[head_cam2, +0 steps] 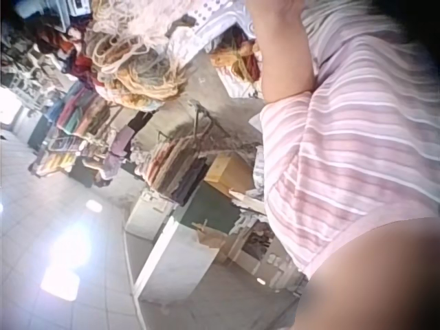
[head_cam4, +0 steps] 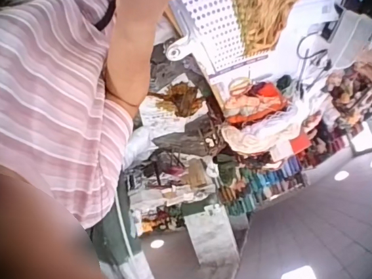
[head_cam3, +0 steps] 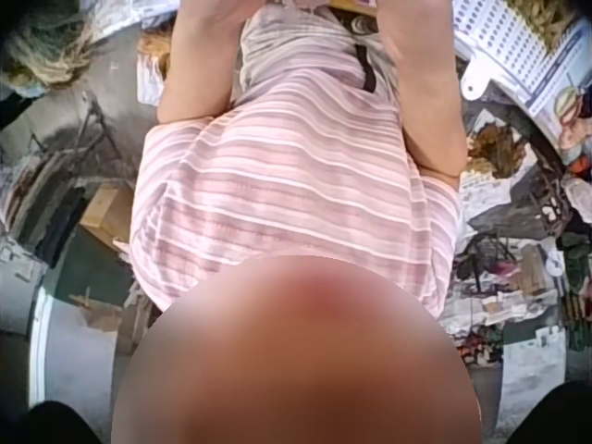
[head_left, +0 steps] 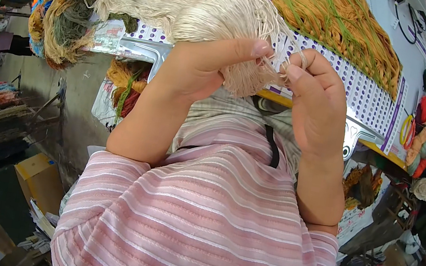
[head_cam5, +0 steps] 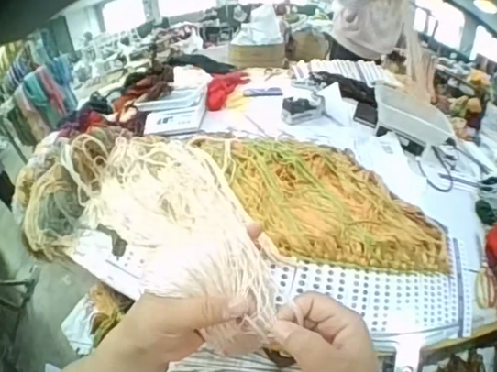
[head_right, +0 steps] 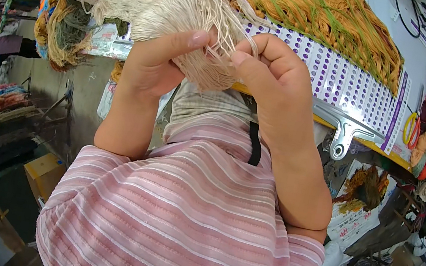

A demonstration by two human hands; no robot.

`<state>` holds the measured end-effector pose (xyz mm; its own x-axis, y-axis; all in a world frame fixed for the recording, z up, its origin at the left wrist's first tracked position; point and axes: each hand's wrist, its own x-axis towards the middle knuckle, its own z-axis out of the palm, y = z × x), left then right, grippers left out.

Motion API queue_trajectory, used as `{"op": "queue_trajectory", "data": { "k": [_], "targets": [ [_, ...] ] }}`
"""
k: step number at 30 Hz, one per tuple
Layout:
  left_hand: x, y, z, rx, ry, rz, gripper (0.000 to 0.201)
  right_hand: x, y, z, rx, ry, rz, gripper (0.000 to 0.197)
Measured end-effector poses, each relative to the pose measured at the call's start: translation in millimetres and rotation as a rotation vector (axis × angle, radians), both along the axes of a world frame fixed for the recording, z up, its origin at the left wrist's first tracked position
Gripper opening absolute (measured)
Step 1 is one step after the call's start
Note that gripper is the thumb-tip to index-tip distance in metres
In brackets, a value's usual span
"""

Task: Sorting colored embroidery threads by pulling bundles through a numbered template on a workbench.

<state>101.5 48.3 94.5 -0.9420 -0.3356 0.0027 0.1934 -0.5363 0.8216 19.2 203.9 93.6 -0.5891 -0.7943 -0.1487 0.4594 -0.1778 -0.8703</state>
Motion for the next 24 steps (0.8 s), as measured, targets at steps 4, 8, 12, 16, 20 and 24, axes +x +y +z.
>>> {"op": "queue_trajectory", "data": {
  "k": [4,8,12,16,20,24],
  "targets": [
    [-2.0,1.5,2.8,0.025,-0.002,0.008,0.063,-1.8,-2.0,0.6,-0.024,0.012,-0.059,0.006],
    [-5.2,0.4,0.2,-0.011,-0.003,0.009,0.063,2.0,-8.7,5.5,0.013,-0.038,-0.101,0.008],
    [-4.8,1.0,0.0,-0.101,-0.025,0.039,0.064,0.6,-7.6,3.9,0.147,0.118,-0.085,0.011],
    [-7.5,3.9,0.1,-0.171,-0.029,0.106,0.065,1.7,-8.8,-1.5,0.131,0.16,-0.139,0.012],
    [-7.9,-3.2,-8.7,0.037,0.061,-0.075,0.061,-0.6,-7.0,-7.1,-0.041,0.105,-0.184,0.007],
    [-13.5,-14.3,-5.5,0.313,0.099,-0.291,0.072,-12.8,-8.4,2.8,-0.039,-0.023,-0.204,0.003]
  ]
}}
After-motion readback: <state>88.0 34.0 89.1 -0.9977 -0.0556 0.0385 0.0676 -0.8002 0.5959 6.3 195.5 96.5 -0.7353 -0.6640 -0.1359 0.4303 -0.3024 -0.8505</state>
